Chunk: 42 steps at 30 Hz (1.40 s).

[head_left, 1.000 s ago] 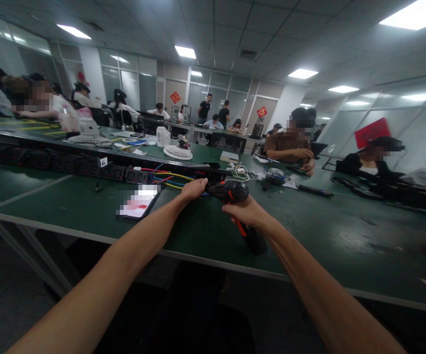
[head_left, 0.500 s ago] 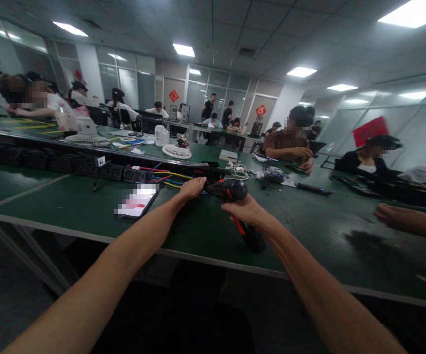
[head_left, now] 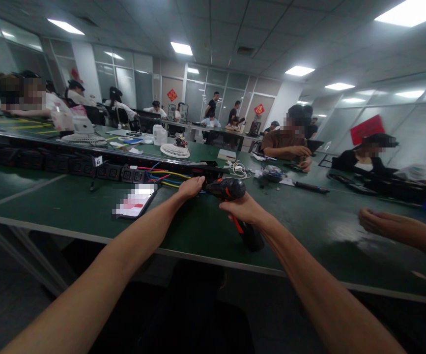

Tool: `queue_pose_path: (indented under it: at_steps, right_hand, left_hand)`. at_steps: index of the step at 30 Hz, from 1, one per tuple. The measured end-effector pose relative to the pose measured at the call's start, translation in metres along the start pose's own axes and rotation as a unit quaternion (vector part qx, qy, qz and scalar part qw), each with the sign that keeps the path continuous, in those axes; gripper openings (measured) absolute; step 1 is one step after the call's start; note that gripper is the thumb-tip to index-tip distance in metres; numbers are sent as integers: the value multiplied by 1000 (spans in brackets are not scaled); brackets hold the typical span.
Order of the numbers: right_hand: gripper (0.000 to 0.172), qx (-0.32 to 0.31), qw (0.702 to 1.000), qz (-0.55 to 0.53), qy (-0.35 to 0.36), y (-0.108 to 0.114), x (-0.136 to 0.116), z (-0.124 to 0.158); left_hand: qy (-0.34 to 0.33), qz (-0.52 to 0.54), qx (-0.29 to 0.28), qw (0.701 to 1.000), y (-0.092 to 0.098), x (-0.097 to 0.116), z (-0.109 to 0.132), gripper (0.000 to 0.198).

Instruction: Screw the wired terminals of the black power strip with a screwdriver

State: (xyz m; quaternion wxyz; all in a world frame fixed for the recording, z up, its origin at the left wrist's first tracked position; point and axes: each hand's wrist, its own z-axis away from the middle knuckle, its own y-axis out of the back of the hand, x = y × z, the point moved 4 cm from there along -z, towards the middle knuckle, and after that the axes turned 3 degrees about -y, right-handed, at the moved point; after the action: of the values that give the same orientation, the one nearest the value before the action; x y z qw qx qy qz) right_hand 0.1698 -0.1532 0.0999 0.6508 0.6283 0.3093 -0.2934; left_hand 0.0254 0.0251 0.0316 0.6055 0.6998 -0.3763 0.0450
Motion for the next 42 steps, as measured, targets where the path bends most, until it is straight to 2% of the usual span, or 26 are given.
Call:
queue_pose_path:
  at_steps: [23, 42]
  right_hand:
    - [7, 9, 999, 18, -36, 1, -6, 7]
    - [12, -3, 1000, 5, -12, -1, -6, 4]
  left_hand:
    - [10, -4, 0, 1000, 3, 3, 3, 66]
    - [19, -1, -2, 1000, 1, 1, 0, 66]
